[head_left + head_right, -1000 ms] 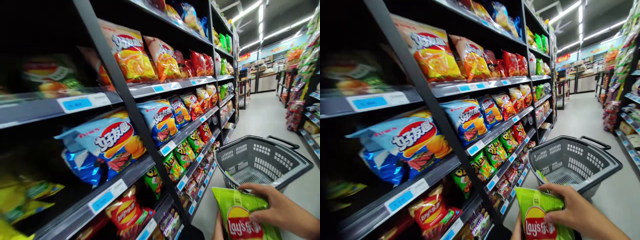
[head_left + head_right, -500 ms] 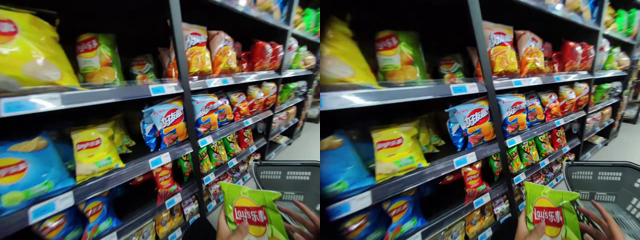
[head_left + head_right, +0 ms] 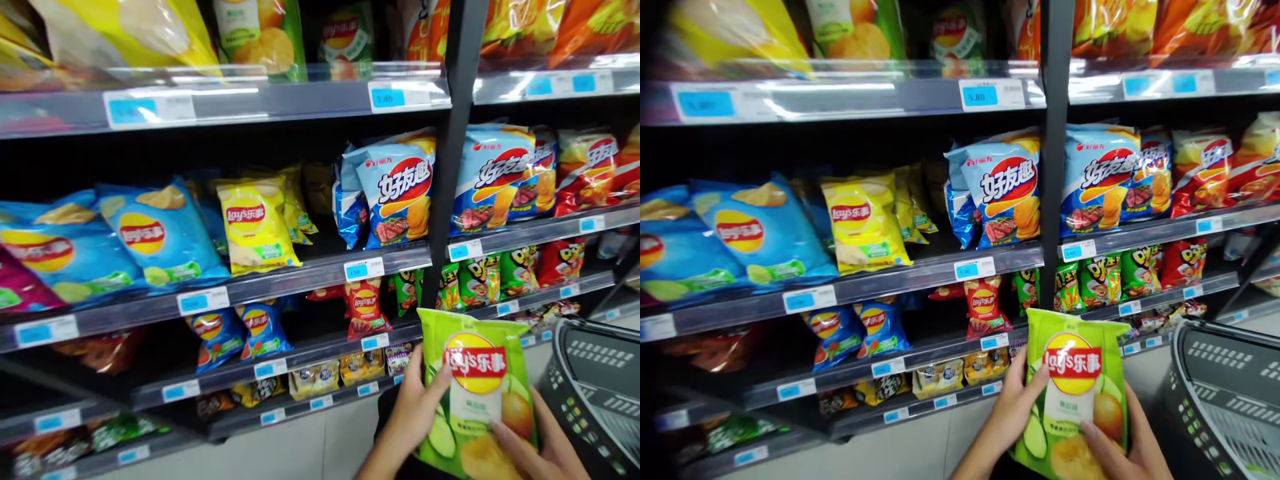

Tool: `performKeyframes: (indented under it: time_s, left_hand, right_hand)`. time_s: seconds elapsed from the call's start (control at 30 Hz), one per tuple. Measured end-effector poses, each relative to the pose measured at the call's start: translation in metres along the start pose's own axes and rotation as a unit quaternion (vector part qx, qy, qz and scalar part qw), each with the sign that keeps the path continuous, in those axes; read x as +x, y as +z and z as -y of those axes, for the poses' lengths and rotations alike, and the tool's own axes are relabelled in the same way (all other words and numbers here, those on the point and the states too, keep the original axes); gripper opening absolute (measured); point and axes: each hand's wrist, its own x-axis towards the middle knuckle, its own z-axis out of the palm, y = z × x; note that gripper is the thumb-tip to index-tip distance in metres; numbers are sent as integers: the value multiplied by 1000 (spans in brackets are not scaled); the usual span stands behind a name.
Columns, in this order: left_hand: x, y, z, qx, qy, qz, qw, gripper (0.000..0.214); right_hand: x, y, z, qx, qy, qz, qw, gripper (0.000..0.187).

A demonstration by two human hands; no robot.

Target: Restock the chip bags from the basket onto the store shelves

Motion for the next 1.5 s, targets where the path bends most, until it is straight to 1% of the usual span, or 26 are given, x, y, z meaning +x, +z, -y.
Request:
performKeyframes:
  time_s: [0.07,0.17,0.27,0.37,0.47,0.53,0.67,0.83,1.03,1.2,1.3,1.5]
  left_hand:
    - [1,-12,-8,16,13,-28,999,71]
    - [3,-30,-15,42,36,-67,996,66]
    - [2,-46,-20,69,55,-92,992,61]
    - [-1,-57,-25,89,63,-91,990,58]
    - [-4,-63,-27,111,65,-92,987,51]
    - [-5,-65,-25,115,66,-98,986,49]
    - [-6,-66,-19,115,68,-105,985,48]
    - [-6,-65,-15,125,64,-98,985,46]
    - [-7,-62,-13,139,60,-94,984,45]
    - [-8,-61,-14,164,57,-102,980,45]
    - [-7,-61,-14,165,57,-104,979,47]
    - [-5,-59,-13,157,55,-77,983,49]
  right_hand:
    - [7,14,8,11,-10,25,1000,99]
    - [15,35,12,9,-60,54,997,85]
    - [17,52,12,10,-73,95,993,79]
    - [16,62,13,4,-68,135,988,77]
    - [14,66,14,-3,-78,151,986,67]
    - [13,67,14,0,-80,152,985,65]
    - [12,68,13,4,-75,161,984,67]
    - [10,67,13,-2,-65,149,987,65]
    - [10,63,12,-6,-56,147,988,69]
    - [11,60,10,-3,-56,151,987,60]
    - [12,61,9,-8,-55,151,987,61]
    - [15,57,5,-19,-51,138,989,67]
